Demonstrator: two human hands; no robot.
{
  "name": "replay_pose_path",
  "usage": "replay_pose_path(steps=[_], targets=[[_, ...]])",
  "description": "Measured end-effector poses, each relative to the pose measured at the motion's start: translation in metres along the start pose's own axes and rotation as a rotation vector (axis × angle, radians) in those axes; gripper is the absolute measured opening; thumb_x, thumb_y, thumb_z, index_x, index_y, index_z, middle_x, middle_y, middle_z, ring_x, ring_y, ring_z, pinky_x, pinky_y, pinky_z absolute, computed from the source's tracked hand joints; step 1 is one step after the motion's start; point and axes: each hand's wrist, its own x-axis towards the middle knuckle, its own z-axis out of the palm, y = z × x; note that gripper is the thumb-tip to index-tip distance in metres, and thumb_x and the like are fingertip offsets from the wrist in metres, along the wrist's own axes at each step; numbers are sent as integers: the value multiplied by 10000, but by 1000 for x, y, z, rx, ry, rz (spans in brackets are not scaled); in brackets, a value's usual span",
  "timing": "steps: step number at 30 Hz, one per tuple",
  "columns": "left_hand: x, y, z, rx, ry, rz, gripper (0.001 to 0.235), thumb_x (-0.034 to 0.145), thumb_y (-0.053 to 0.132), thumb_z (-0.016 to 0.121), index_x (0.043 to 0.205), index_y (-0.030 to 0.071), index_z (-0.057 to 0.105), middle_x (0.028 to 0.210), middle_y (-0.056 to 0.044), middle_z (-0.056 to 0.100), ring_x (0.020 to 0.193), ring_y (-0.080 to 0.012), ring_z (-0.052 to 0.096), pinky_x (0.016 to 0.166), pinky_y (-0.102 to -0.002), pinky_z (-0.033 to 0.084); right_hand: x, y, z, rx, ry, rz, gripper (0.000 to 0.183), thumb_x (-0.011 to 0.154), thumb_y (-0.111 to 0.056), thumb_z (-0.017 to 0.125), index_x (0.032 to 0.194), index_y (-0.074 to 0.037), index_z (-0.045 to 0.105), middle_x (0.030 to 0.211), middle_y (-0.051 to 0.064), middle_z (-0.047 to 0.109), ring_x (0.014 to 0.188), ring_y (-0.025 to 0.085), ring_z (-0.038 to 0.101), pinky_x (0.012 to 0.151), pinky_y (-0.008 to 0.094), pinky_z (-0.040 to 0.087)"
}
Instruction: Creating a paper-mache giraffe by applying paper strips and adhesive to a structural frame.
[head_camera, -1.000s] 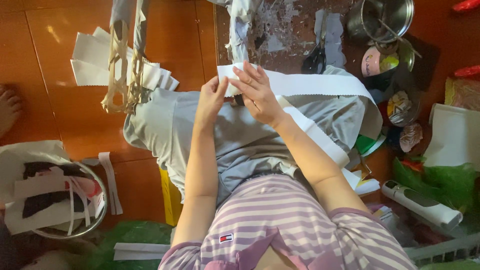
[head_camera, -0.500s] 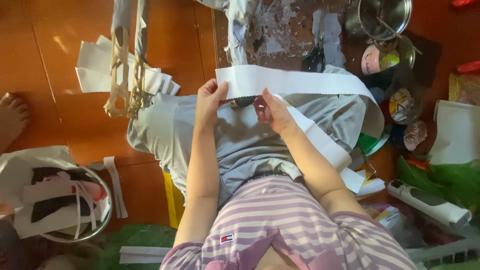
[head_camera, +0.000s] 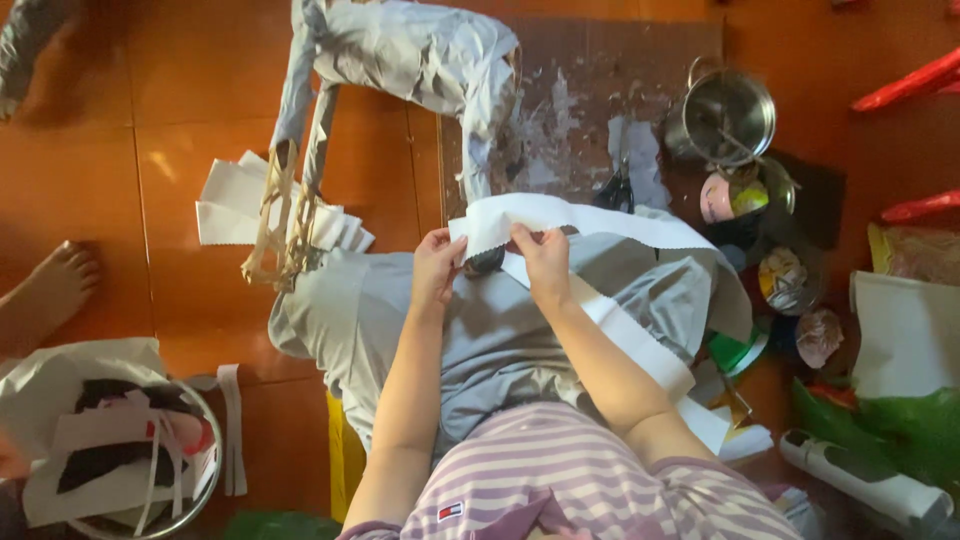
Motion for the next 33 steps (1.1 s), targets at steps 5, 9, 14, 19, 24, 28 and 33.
replay_pose_path(steps=[5, 9, 14, 19, 24, 28, 33], targets=[[-28, 19, 26, 138, 31, 185, 467, 854, 60, 720, 1268, 152, 524, 879, -42, 683, 740, -125, 636, 622, -287, 495, 5, 5, 1, -12, -2, -16, 185, 958, -131, 722, 1024, 41, 739, 915, 57, 747, 768, 122, 707, 727, 296, 596], [-52, 35, 39, 870, 249, 1099, 551, 808, 27, 790, 1320, 32, 585, 1077, -211, 590, 948, -251, 591, 820, -331, 522, 2, 5, 0, 0, 18, -26, 188, 947, -126, 731, 1050, 31, 738, 931, 57, 751, 772, 116, 702, 718, 288, 590], [-36, 7, 29, 794, 119, 749, 256, 952, 19, 666, 1199, 55, 724, 1059, -147, 683, 904, -227, 687, 834, -322, 563, -2, -1, 6, -36, 41, -35, 185, 943, -114, 725, 1047, 38, 734, 930, 71, 752, 762, 127, 708, 713, 298, 605], [-37, -7, 42, 653, 13, 648, 350, 1081, 120, 512, 1403, 0, 576, 1296, -188, 696, 1190, -258, 680, 1034, -351, 496, 0, 3, 2, -60, 57, -40, 183, 943, -90, 717, 1045, 62, 725, 927, 92, 750, 761, 142, 713, 717, 308, 616], [-41, 17, 53, 539, -130, 389, 506, 979, 238, 643, 1403, -21, 546, 1202, -146, 717, 1092, -198, 667, 970, -335, 516, -2, -3, 2, 20, 22, 13, 151, 947, -69, 686, 1029, 55, 710, 918, 85, 737, 775, 144, 708, 738, 323, 630], [-43, 23, 56, 369, -220, 256, 510, 941, 231, 758, 1330, -63, 607, 1152, -118, 714, 1012, -169, 658, 894, -334, 548, -3, -8, 3, 34, 31, 63, 125, 940, -71, 681, 1001, 36, 705, 888, 71, 728, 756, 147, 705, 728, 326, 632], [-55, 38, 67, 247, -242, 108, 522, 848, 203, 780, 1267, 23, 524, 932, -75, 683, 699, -145, 671, 537, -299, 602, 17, 39, -51, 10, -119, 184, 218, 1036, -146, 686, 948, 54, 693, 837, 90, 692, 698, 153, 661, 648, 301, 541]])
